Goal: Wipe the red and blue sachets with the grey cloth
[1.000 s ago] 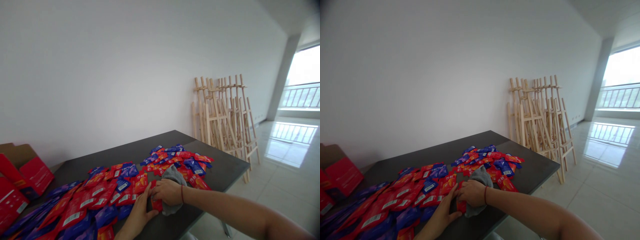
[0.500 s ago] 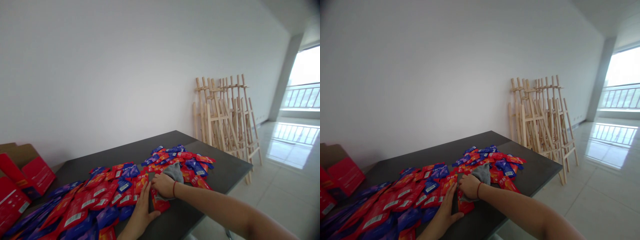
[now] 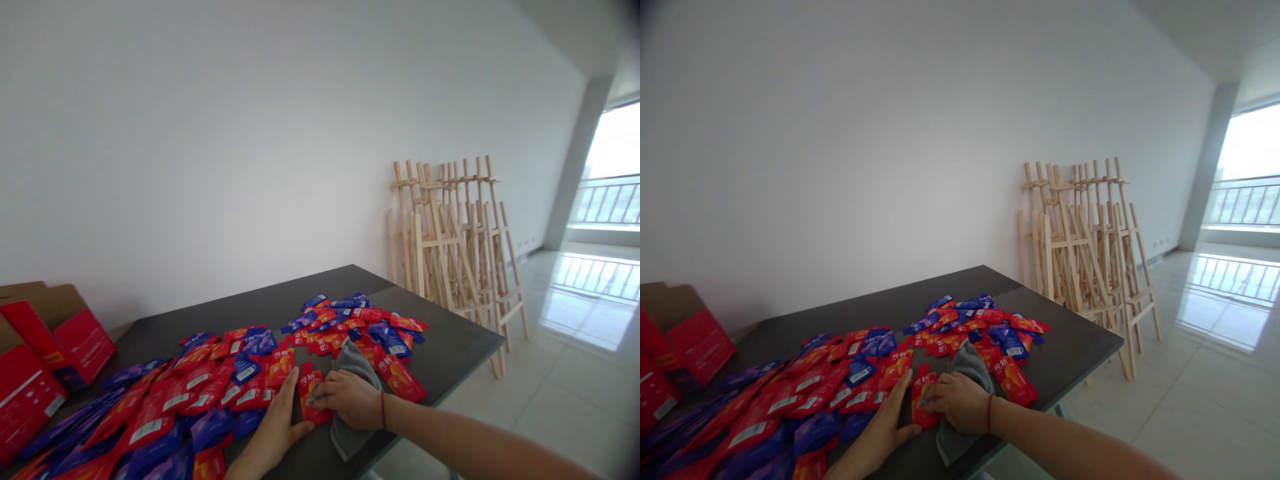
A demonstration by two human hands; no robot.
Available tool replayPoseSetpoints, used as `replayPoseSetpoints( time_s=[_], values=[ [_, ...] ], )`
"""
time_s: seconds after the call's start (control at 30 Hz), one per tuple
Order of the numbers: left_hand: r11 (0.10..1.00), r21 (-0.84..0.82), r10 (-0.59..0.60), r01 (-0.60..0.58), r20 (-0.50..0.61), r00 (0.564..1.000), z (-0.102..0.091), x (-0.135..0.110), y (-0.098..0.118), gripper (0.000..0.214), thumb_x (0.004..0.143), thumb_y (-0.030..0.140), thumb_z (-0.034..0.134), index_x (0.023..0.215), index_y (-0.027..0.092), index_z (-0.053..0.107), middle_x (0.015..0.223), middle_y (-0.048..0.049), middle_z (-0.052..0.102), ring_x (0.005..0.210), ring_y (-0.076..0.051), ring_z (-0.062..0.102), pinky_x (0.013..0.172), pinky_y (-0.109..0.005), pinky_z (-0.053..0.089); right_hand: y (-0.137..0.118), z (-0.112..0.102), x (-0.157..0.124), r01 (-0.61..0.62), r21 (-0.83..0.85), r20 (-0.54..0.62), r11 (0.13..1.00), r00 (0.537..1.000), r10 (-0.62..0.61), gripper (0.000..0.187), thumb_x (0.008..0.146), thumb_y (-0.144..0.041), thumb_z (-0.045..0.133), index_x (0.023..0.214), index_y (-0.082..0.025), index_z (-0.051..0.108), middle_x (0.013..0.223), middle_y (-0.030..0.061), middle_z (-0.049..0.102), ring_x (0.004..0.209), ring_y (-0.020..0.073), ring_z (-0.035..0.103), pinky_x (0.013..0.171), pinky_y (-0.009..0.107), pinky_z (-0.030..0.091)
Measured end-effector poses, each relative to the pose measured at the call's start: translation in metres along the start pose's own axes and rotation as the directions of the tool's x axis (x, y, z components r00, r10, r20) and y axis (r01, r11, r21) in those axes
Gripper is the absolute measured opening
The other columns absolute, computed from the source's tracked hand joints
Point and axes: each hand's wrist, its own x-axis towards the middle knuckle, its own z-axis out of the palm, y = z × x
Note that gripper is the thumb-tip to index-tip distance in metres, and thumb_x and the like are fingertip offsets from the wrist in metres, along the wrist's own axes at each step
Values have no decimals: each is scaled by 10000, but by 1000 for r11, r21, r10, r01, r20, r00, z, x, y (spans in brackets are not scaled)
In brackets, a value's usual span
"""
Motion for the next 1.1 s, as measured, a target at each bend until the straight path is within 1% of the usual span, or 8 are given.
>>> replayPoseSetpoints(
  time_s=[0.2,0.3,0.43,0.63,0.83,0.9,1.0,1.1],
  values=[
    [999,29,-22,21,21,1000,-7,-2,6,955,679,235,632,1509,160,166,1603,-117,187,1472,-228,190,1210,-438,157,27,2,51,-233,-102,35,967,971,238,301,861,-245,576,1144,-171,648,1123,95,654,996,272,541,782,373,450],
    [999,18,-27,26,33,999,-12,-6,13,935,693,255,632,1506,149,181,1602,-124,187,1472,-231,189,1210,-437,155,28,1,62,-253,-122,47,960,964,260,270,860,-236,581,1095,-135,665,1058,116,669,980,280,550,781,379,454],
    [1000,17,-26,26,16,1000,-13,-6,13,911,698,246,627,1502,167,206,1587,-125,241,1459,-237,236,1202,-442,194,21,3,47,-166,-107,39,980,985,171,351,829,-273,635,1153,-137,636,1148,110,654,1004,267,535,797,370,442],
    [999,38,-16,15,7,1000,-9,-2,1,906,683,248,649,1494,204,247,1580,-103,268,1455,-239,248,1197,-454,207,2,4,1,2,7,-34,1000,999,-1,391,830,-188,533,1212,-210,614,1243,51,644,1003,235,528,790,372,406],
    [997,79,-17,7,129,992,-27,2,23,805,656,281,679,1419,222,429,1541,-99,360,1434,-263,300,1181,-418,252,-5,5,-30,154,204,-100,967,986,-136,391,702,-112,482,1008,-244,687,1121,1,707,986,205,578,855,371,402],
    [984,177,-60,29,170,984,-30,8,40,778,657,330,683,1393,196,470,1523,-117,390,1419,-274,329,1166,-403,282,-4,4,-30,142,276,-161,950,982,-100,393,665,-83,449,942,-223,690,1070,20,718,978,196,601,885,369,411],
    [932,353,-117,77,96,988,-25,21,64,662,766,484,575,1328,136,537,1457,-167,473,1358,-308,425,1128,-432,335,-2,2,-26,49,360,-285,932,957,60,413,637,-48,400,900,-197,682,1026,55,718,970,186,626,908,361,430],
    [901,427,-101,74,41,994,-15,35,77,593,838,488,455,1272,104,583,1406,-199,518,1304,-340,484,1095,-472,360,-1,0,-20,-39,380,-361,924,913,187,416,625,-46,407,896,-197,684,967,60,716,952,197,633,913,366,443]
  ],
)
